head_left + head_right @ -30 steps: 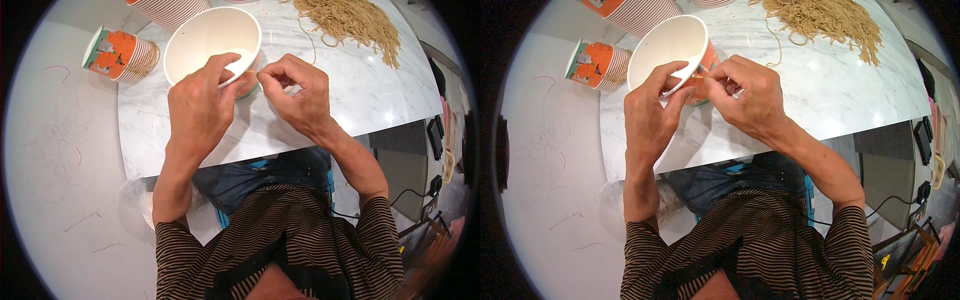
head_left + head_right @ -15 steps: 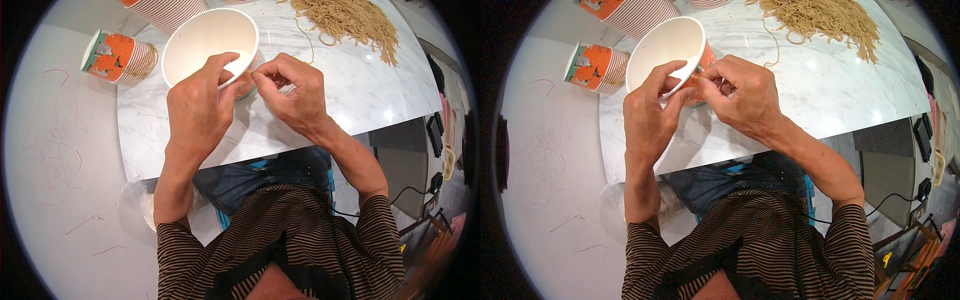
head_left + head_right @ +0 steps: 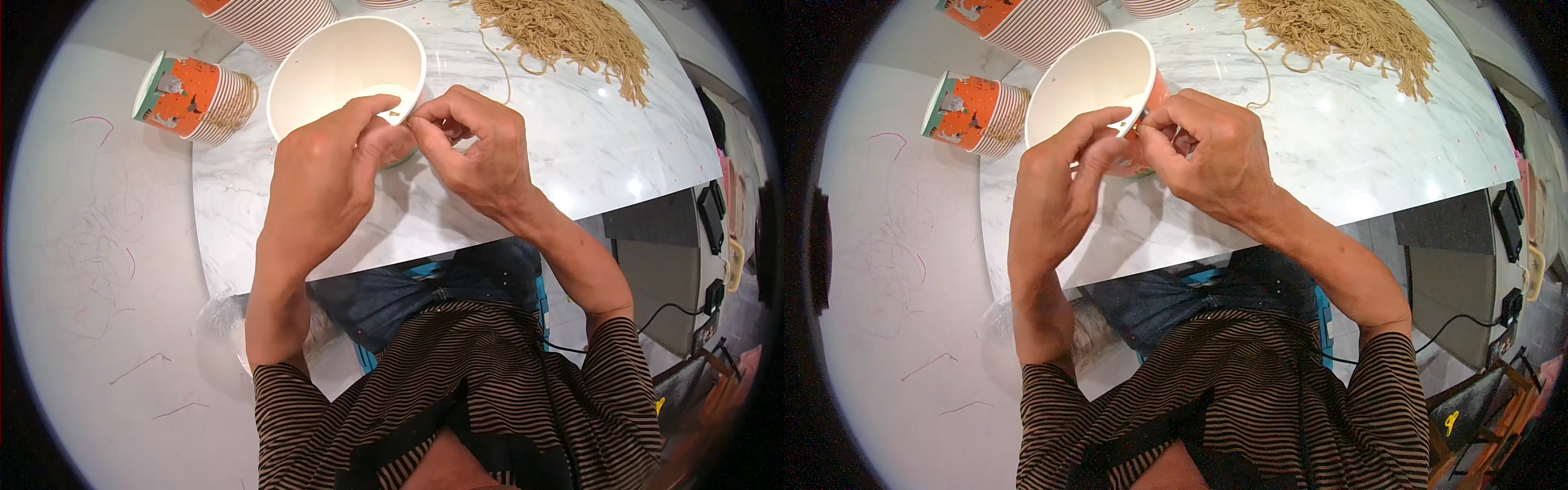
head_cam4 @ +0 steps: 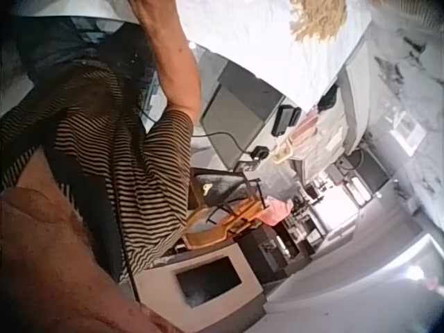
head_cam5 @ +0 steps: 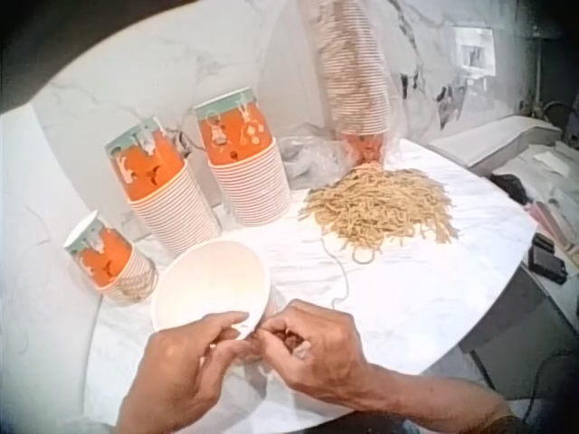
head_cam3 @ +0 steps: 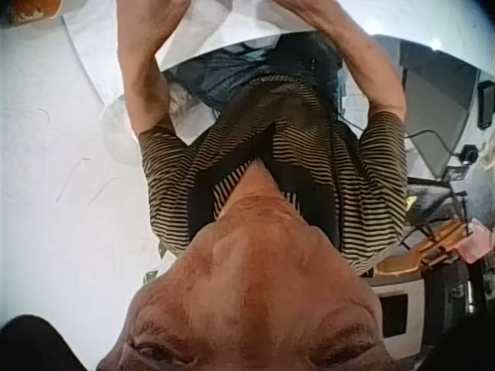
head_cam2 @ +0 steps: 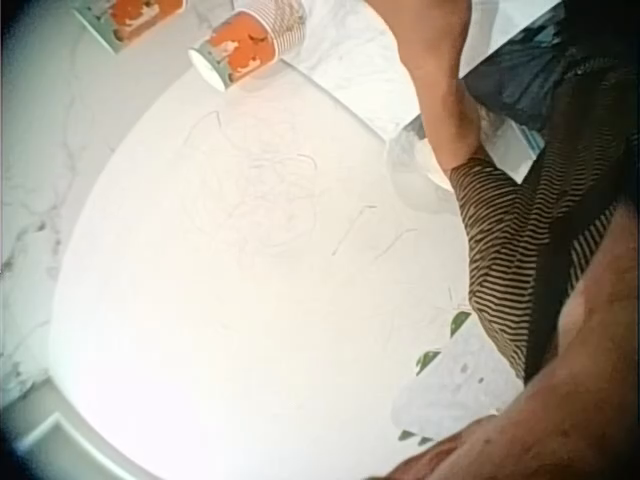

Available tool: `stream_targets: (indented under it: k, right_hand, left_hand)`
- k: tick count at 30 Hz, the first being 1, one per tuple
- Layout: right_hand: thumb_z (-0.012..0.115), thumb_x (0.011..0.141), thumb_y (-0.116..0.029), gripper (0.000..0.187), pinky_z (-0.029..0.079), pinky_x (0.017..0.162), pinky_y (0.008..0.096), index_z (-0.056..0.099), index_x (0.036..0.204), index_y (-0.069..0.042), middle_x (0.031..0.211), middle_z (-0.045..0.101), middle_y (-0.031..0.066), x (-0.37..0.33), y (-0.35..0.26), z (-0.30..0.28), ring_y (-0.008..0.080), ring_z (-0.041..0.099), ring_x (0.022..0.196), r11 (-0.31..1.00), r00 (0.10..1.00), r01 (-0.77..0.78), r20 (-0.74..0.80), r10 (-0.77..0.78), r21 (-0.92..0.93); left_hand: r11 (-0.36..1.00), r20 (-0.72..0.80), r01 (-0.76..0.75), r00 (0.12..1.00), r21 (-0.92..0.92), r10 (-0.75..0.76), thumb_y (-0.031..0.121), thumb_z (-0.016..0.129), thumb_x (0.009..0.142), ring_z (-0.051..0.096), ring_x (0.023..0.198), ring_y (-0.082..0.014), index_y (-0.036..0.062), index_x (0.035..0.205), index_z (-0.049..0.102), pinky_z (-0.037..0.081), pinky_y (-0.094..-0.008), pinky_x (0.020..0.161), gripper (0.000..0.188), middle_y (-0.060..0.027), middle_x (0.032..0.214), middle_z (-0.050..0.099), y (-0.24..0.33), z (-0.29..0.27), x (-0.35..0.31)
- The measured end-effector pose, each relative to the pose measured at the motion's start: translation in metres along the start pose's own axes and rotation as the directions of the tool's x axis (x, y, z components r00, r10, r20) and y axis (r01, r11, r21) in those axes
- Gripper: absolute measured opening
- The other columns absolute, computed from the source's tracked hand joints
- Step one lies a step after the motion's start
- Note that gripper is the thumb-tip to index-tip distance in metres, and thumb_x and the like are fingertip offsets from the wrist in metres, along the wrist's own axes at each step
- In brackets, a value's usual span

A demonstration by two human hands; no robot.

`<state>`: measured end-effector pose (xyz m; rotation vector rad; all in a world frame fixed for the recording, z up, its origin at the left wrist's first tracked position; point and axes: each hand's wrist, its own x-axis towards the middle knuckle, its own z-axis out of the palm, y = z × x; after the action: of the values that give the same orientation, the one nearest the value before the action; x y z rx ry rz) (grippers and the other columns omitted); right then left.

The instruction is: Attaching rubber bands to the rims of paper cups for assembly or packaging.

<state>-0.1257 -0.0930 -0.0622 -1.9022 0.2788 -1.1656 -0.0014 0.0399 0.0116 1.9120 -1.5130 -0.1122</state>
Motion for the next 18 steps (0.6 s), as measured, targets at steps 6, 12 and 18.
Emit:
stream_targets:
  k: [6,12,18]
  right_hand:
    - [0.072,0.088,0.001,0.002,0.053,0.061,0.0247,0.073,0.09,0.002,0.081,0.072,0.0068,0.002,-0.003,-0.007,0.0103,0.066,0.068,0.998,0.994,-0.034,0.103,0.038,-0.049]
    - [0.073,0.087,-0.006,0.006,0.051,0.055,0.0306,0.074,0.087,0.0,0.077,0.071,0.0094,0.004,-0.001,-0.008,0.0175,0.065,0.061,0.999,0.996,-0.007,0.084,0.01,-0.043]
    - [0.074,0.089,-0.008,0.008,0.05,0.055,0.0306,0.075,0.088,0.0,0.079,0.072,0.0103,0.003,0.0,-0.007,0.0177,0.064,0.059,0.999,0.997,-0.01,0.08,0.012,-0.035]
  left_hand:
    - [0.999,0.163,0.036,0.986,-0.001,-0.035,0.008,0.057,0.105,0.067,0.081,-0.0159,-0.0024,0.117,0.071,0.055,-0.0308,0.078,0.021,-0.0124,0.091,0.074,-0.005,-0.015,0.017]
    - [0.995,0.295,0.097,0.95,0.015,-0.097,0.008,0.061,0.1,0.061,0.075,-0.0105,-0.0053,0.11,0.071,0.051,-0.0274,0.07,0.019,-0.0079,0.083,0.071,-0.007,-0.017,0.033]
    - [0.989,0.333,0.142,0.932,0.03,-0.144,0.011,0.062,0.101,0.059,0.074,-0.0094,-0.006,0.102,0.068,0.05,-0.0283,0.069,0.018,-0.0061,0.081,0.069,-0.008,-0.017,0.036]
